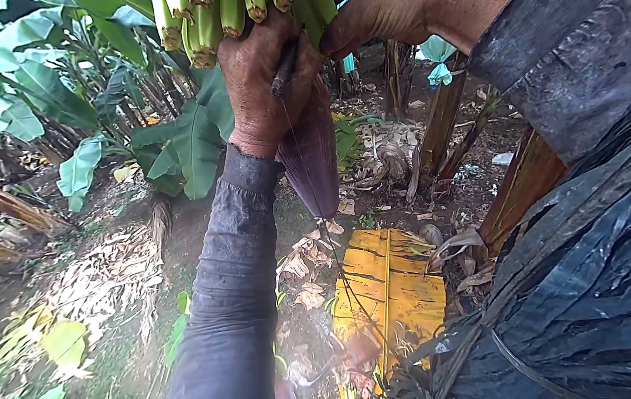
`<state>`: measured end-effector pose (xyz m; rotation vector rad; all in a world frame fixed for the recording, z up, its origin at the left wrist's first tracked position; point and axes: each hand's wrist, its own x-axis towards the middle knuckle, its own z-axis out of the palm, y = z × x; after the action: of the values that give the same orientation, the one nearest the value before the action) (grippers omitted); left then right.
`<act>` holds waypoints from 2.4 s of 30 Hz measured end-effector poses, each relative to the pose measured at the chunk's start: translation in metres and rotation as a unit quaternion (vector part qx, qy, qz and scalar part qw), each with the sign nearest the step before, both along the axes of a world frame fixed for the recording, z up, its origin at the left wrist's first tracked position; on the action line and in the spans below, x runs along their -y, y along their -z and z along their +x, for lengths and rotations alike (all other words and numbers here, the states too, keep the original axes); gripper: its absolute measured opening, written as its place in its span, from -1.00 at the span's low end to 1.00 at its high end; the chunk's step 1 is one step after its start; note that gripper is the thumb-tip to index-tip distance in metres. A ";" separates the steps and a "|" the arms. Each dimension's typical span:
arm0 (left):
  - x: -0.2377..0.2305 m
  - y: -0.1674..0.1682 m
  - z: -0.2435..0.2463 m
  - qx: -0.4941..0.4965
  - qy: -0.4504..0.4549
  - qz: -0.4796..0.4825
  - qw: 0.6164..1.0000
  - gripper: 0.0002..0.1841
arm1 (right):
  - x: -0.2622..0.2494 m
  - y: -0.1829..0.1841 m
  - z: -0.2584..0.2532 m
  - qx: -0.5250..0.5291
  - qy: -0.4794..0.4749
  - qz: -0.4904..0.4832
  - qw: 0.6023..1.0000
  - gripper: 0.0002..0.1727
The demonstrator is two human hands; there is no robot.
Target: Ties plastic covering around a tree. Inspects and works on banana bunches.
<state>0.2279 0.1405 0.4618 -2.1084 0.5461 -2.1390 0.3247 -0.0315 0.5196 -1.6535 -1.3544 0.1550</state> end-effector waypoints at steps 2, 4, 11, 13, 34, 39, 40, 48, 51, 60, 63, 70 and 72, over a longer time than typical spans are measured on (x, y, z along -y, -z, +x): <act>0.000 -0.001 -0.002 -0.014 0.004 0.002 1.000 -0.87 | -0.003 -0.001 0.004 0.006 -0.004 -0.007 1.000 -0.80; -0.002 -0.002 -0.003 -0.028 0.015 0.005 0.999 -0.86 | -0.027 -0.001 0.034 0.017 -0.037 -0.008 0.999 -0.74; -0.002 -0.001 0.001 -0.006 0.022 0.008 1.000 -0.86 | -0.081 -0.002 0.099 0.032 -0.131 -0.002 0.991 -0.54; -0.001 -0.001 0.000 -0.017 0.016 0.008 1.000 -0.86 | -0.079 -0.003 0.099 0.040 -0.139 -0.006 0.990 -0.53; -0.004 -0.001 -0.002 -0.058 0.049 0.017 0.997 -0.86 | -0.077 -0.001 0.100 0.041 -0.131 0.007 0.991 -0.53; -0.002 -0.001 -0.005 -0.074 0.045 0.018 0.996 -0.84 | -0.043 0.002 0.071 0.083 -0.150 0.036 0.985 -0.56; -0.001 -0.002 -0.006 -0.071 0.038 0.018 0.997 -0.84 | -0.022 -0.001 0.042 0.074 -0.087 0.013 0.993 -0.59; -0.001 -0.004 -0.010 -0.120 0.027 0.027 0.992 -0.83 | -0.005 -0.002 0.018 0.087 -0.006 -0.009 0.996 -0.51; -0.002 -0.004 -0.009 -0.117 0.056 0.024 0.991 -0.84 | -0.005 -0.001 0.017 0.084 -0.008 -0.008 0.996 -0.51; 0.003 -0.004 -0.011 -0.125 0.020 0.022 0.992 -0.83 | -0.004 -0.002 0.017 0.104 0.020 -0.017 0.994 -0.53; 0.003 -0.004 -0.011 -0.117 0.028 0.020 0.992 -0.83 | -0.004 -0.003 0.015 0.087 -0.005 -0.012 0.996 -0.52; 0.007 -0.001 -0.015 -0.083 0.032 0.017 0.996 -0.85 | -0.001 -0.004 0.014 0.091 -0.007 -0.011 0.996 -0.48; 0.011 0.009 -0.029 -0.040 0.046 -0.003 0.998 -0.88 | 0.001 -0.003 0.012 0.102 0.003 0.004 0.995 -0.34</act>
<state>0.1991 0.1296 0.4532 -2.2225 0.6588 -2.1121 0.3364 -0.0328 0.5224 -1.7022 -1.4997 -0.0226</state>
